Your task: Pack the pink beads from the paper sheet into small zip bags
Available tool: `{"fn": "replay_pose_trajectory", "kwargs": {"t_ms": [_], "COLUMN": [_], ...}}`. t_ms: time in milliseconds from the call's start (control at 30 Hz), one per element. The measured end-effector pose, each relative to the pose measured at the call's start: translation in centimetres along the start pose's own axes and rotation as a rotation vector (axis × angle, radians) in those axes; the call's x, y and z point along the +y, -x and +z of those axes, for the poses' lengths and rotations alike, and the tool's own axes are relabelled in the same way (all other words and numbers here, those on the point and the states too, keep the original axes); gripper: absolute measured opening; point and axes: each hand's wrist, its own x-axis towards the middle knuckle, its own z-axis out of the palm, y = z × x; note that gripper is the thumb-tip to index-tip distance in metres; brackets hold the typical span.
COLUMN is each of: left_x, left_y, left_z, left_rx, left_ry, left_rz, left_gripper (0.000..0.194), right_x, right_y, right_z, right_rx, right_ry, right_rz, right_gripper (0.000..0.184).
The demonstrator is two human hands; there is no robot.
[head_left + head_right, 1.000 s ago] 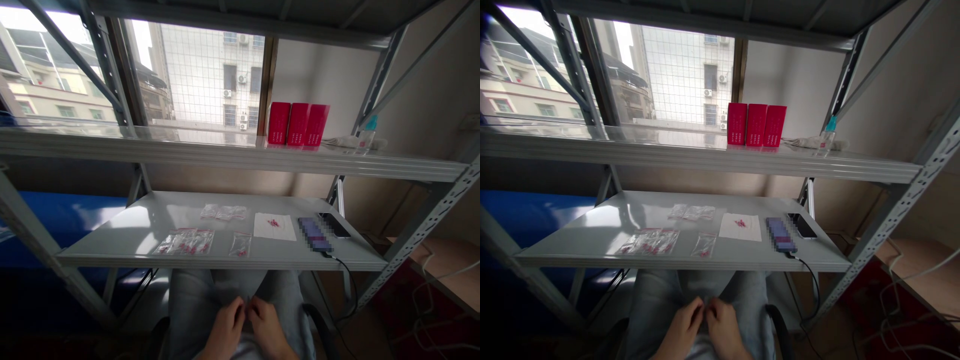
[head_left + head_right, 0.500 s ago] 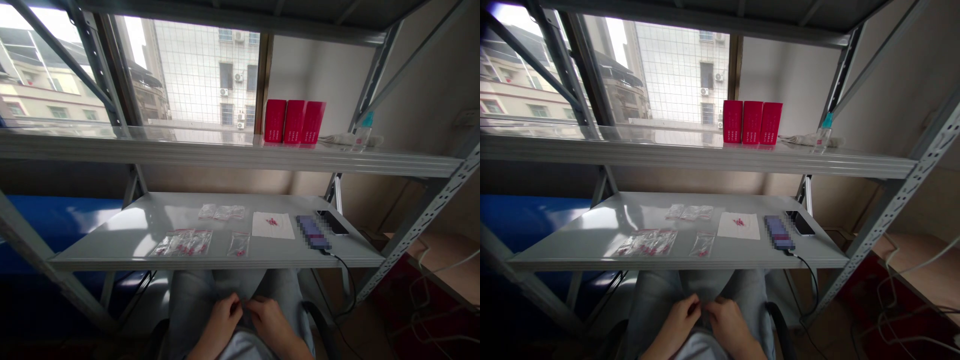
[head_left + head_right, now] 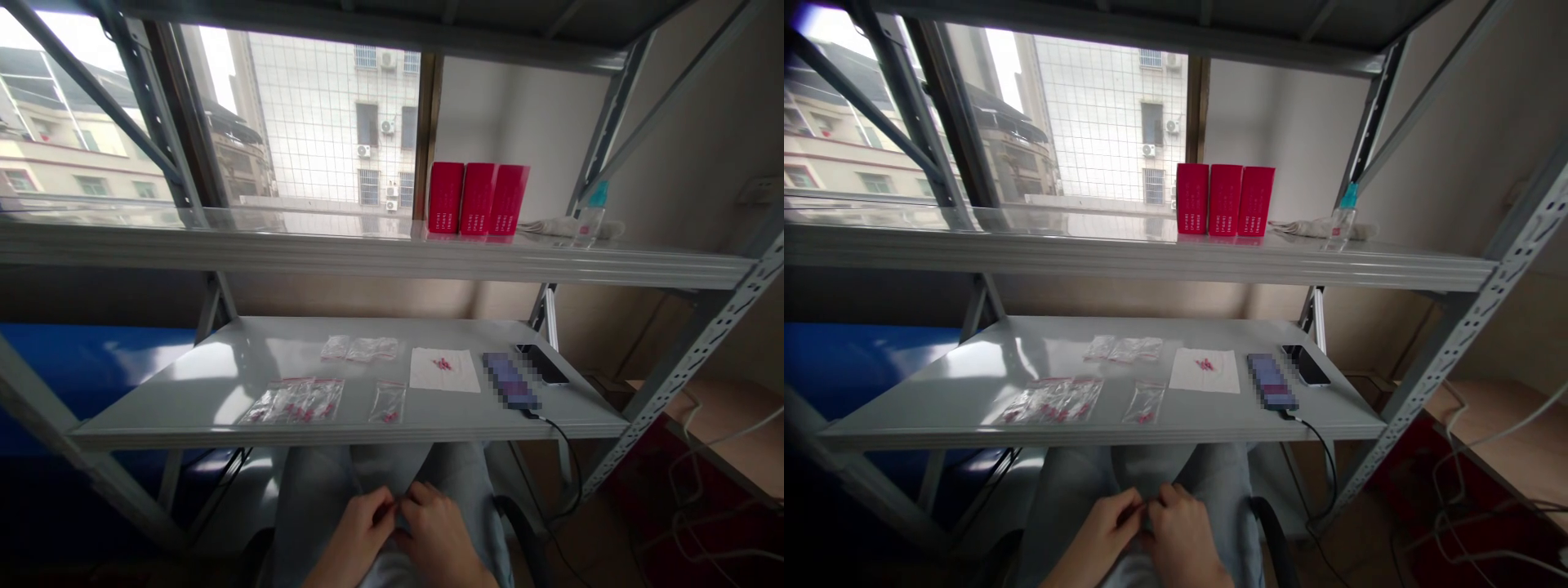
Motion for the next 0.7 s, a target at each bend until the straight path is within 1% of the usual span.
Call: {"fn": "replay_pose_trajectory", "kwargs": {"t_ms": [67,133,167,233,267,300,333,367,433,500,567,633,700], "left_x": [0.3,0.6,0.8,1.5,2.1,2.7,3.5,4.3,5.8,6.9,7.4,7.6,7.6], "left_y": [0.6,1.4,1.8,2.6,2.8,2.9,2.8,2.5,1.4,-0.1,-1.3,-2.1,-2.4], "left_z": [-0.2,-0.3,-0.2,0.4,0.8,1.4,2.1,2.8,4.0,4.7,4.8,4.6,4.1], "left_rx": [-0.026,-0.101,-0.158,-0.246,-0.244,-0.211,-0.154,-0.071,0.062,0.153,0.259,0.385,0.476], "left_ry": [0.06,0.131,0.173,0.297,0.389,0.496,0.612,0.732,0.959,1.174,1.35,1.471,1.54], "left_rz": [-0.036,-0.092,-0.112,-0.103,-0.077,-0.044,-0.017,-0.001,-0.009,-0.053,-0.123,-0.189,-0.213], "left_gripper": [0.041,0.052,0.057,0.06,0.062,0.066,0.072,0.078,0.078,0.07,0.055,0.038,0.03], "right_x": [-0.2,-0.1,-0.1,-0.3,-0.5,-0.9,-1.3,-1.7,-2.7,-3.6,-4.4,-4.8,-5.0], "right_y": [0.2,0.5,0.7,0.9,0.9,0.9,0.8,0.6,0.0,-0.6,-1.2,-1.5,-1.6], "right_z": [-1.1,-2.8,-3.9,-6.2,-7.3,-8.2,-9.0,-9.5,-9.8,-9.0,-7.7,-6.2,-4.8], "right_rx": [0.009,0.069,0.11,0.188,0.214,0.235,0.258,0.284,0.35,0.414,0.434,0.434,0.441], "right_ry": [0.011,-0.011,-0.039,-0.134,-0.193,-0.253,-0.31,-0.361,-0.449,-0.537,-0.621,-0.674,-0.73], "right_rz": [0.021,0.067,0.092,0.135,0.143,0.143,0.137,0.127,0.114,0.116,0.115,0.095,0.073], "right_gripper": [0.022,0.026,0.028,0.029,0.026,0.023,0.02,0.019,0.019,0.022,0.027,0.029,0.026]}}
